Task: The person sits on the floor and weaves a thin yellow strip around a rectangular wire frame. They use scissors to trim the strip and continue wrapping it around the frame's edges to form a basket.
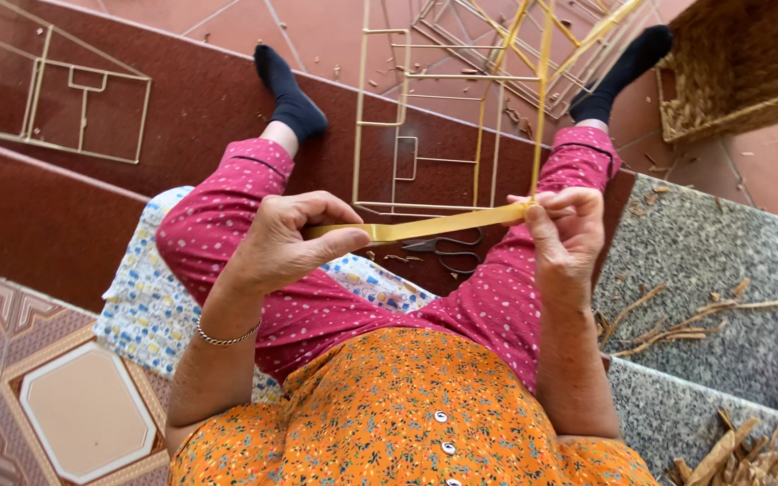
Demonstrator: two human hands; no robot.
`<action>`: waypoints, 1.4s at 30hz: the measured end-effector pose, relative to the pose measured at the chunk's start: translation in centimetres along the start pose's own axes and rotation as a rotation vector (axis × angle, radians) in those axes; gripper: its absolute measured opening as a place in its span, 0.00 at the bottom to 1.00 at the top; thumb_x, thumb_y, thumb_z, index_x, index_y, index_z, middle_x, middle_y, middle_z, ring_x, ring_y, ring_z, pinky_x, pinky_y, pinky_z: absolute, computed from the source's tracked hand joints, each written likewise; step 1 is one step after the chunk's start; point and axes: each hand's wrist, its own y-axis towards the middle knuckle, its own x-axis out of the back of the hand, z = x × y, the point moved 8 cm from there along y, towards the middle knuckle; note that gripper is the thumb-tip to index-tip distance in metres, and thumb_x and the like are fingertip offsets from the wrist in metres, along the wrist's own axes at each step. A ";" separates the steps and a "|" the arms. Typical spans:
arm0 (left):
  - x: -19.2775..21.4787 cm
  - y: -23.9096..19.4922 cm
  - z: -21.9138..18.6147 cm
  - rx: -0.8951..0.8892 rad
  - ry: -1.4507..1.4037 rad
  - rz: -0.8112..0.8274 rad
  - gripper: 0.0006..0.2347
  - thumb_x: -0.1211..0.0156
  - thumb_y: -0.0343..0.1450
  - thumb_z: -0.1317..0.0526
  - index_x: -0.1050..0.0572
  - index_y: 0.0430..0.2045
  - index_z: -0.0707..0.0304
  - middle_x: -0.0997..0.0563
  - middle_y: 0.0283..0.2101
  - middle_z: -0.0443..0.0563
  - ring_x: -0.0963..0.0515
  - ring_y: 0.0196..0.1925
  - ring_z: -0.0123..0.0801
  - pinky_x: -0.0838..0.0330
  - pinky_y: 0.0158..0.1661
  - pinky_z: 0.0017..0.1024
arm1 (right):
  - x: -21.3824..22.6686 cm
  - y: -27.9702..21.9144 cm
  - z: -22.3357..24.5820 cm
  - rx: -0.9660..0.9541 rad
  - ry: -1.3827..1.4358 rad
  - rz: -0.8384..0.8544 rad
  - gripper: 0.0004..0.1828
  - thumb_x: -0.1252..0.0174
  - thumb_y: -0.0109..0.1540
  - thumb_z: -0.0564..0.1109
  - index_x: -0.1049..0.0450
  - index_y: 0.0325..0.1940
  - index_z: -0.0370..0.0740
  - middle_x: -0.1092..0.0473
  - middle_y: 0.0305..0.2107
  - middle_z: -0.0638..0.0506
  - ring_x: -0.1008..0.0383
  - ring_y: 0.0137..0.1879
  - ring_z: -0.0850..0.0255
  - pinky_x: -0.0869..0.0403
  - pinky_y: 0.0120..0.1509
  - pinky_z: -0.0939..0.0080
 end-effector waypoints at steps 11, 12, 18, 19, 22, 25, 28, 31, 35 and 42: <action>1.8 1.4 -0.7 -0.132 0.830 -0.340 0.18 0.26 0.64 0.45 0.22 0.21 0.60 0.21 0.16 0.54 0.19 0.20 0.44 0.27 0.24 0.40 | -0.5 -0.2 0.6 0.050 0.023 0.052 0.07 0.44 0.74 0.33 0.34 0.54 0.37 0.26 0.42 0.47 0.21 0.45 0.59 0.19 0.55 0.57; 1.8 1.6 -0.6 -0.124 0.841 -0.332 0.17 0.26 0.64 0.45 0.22 0.22 0.60 0.21 0.17 0.54 0.19 0.21 0.44 0.27 0.25 0.40 | -0.5 -0.2 0.7 0.060 0.011 0.060 0.07 0.43 0.74 0.33 0.32 0.55 0.37 0.25 0.42 0.47 0.22 0.45 0.60 0.19 0.55 0.58; -0.2 0.6 -3.0 -0.485 0.834 -0.363 0.08 0.32 0.69 0.60 0.23 0.35 0.61 0.24 0.35 0.50 0.18 0.32 0.39 0.25 0.31 0.35 | -1.5 0.1 2.1 0.143 -0.434 0.150 0.07 0.46 0.74 0.34 0.26 0.55 0.33 0.25 0.44 0.47 0.21 0.46 0.61 0.23 0.54 0.64; -1.0 0.3 -3.6 -0.586 0.899 -0.358 0.05 0.33 0.69 0.63 0.23 0.36 0.59 0.27 0.36 0.48 0.19 0.34 0.37 0.24 0.35 0.34 | -1.9 0.3 2.5 0.181 -0.532 0.181 0.07 0.46 0.74 0.34 0.26 0.55 0.33 0.25 0.43 0.47 0.21 0.47 0.61 0.24 0.54 0.64; -2.1 0.0 -3.7 -0.658 0.971 -0.312 0.06 0.33 0.70 0.68 0.23 0.37 0.60 0.30 0.37 0.48 0.21 0.35 0.33 0.25 0.35 0.32 | -3.5 0.1 4.9 0.451 -0.878 0.238 0.05 0.44 0.73 0.32 0.26 0.52 0.33 0.24 0.42 0.44 0.22 0.49 0.54 0.24 0.56 0.59; -2.2 0.0 -3.7 -0.681 0.824 -0.250 0.07 0.31 0.68 0.65 0.23 0.36 0.62 0.31 0.36 0.51 0.24 0.34 0.35 0.26 0.33 0.32 | -3.9 0.8 5.4 0.390 -0.851 0.325 0.04 0.44 0.72 0.33 0.26 0.51 0.33 0.25 0.41 0.45 0.21 0.47 0.55 0.23 0.51 0.60; -2.5 0.4 -3.6 -0.689 0.780 -0.240 0.09 0.29 0.68 0.62 0.26 0.30 0.63 0.32 0.35 0.51 0.25 0.34 0.36 0.26 0.32 0.32 | -4.2 1.4 5.6 0.397 -0.865 0.430 0.01 0.42 0.69 0.35 0.26 0.45 0.34 0.25 0.39 0.45 0.21 0.46 0.54 0.23 0.51 0.58; -3.4 0.4 -3.4 -0.745 0.860 -0.236 0.10 0.29 0.68 0.62 0.27 0.27 0.65 0.32 0.34 0.51 0.25 0.33 0.35 0.27 0.29 0.31 | -3.8 1.7 5.4 0.407 -0.923 0.393 0.06 0.38 0.69 0.37 0.28 0.40 0.36 0.26 0.35 0.46 0.23 0.42 0.55 0.24 0.47 0.57; -4.4 0.0 -3.0 -0.828 1.010 -0.214 0.05 0.33 0.68 0.67 0.25 0.29 0.67 0.32 0.32 0.49 0.26 0.31 0.31 0.27 0.26 0.27 | -4.4 2.6 6.0 0.544 -1.070 0.347 0.08 0.36 0.67 0.40 0.28 0.36 0.37 0.29 0.33 0.47 0.25 0.39 0.53 0.26 0.45 0.55; -7.0 -0.1 -3.2 -0.817 1.084 -0.205 0.06 0.38 0.64 0.67 0.24 0.31 0.68 0.31 0.31 0.50 0.25 0.30 0.32 0.26 0.27 0.29 | -4.1 4.8 6.7 0.628 -0.960 0.151 0.10 0.35 0.68 0.40 0.26 0.51 0.36 0.31 0.48 0.44 0.26 0.47 0.50 0.23 0.50 0.54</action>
